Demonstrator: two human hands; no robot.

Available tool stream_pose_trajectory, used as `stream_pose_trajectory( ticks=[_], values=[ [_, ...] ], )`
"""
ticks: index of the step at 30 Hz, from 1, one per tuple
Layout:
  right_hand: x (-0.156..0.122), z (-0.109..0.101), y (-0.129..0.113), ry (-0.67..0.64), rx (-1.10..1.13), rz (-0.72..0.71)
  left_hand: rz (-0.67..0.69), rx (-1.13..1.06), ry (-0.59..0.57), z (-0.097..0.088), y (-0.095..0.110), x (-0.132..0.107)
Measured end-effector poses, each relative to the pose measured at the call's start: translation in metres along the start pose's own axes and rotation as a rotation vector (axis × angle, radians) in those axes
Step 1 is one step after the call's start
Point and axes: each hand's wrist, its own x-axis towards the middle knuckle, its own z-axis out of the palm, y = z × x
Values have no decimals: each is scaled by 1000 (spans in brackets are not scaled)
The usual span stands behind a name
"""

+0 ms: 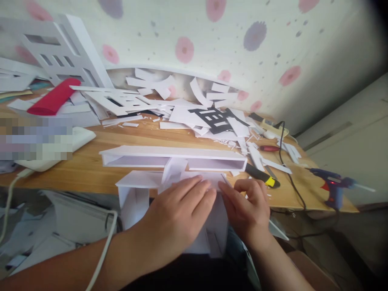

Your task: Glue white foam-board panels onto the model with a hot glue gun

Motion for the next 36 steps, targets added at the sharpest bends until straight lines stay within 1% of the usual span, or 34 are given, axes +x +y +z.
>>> stream_pose_trajectory(
  ticks=[4, 6, 8, 11, 13, 18, 21, 26, 31, 36],
  values=[
    [-4, 2, -1, 24, -10, 25, 17, 64, -9, 19, -4, 4],
    [-9, 5, 1, 41, 45, 79, 21, 58, -6, 25, -3, 3],
    [-15, 10, 4, 47, 203, 187, 21, 33, 27, 29, -1, 1],
    [-24, 21, 6, 59, 612, 422, 26, 0, 68, 32, 0, 0],
    [-28, 27, 4, 65, 815, 554, 33, -7, 80, 33, -1, -2],
    [-30, 31, -1, -10, 942, 742, 32, -50, 103, 34, -3, -3],
    [-32, 32, -2, 6, 1016, 844, 43, -89, 137, 35, -5, -2],
    [-37, 37, -4, 58, 1158, 906, 64, -104, 165, 36, -7, 0],
    [-33, 36, -6, 74, 1143, 947, 83, -93, 173, 35, -6, 1],
    [-29, 33, -5, 17, 1074, 938, 68, -81, 176, 35, -5, 1]
  ],
)
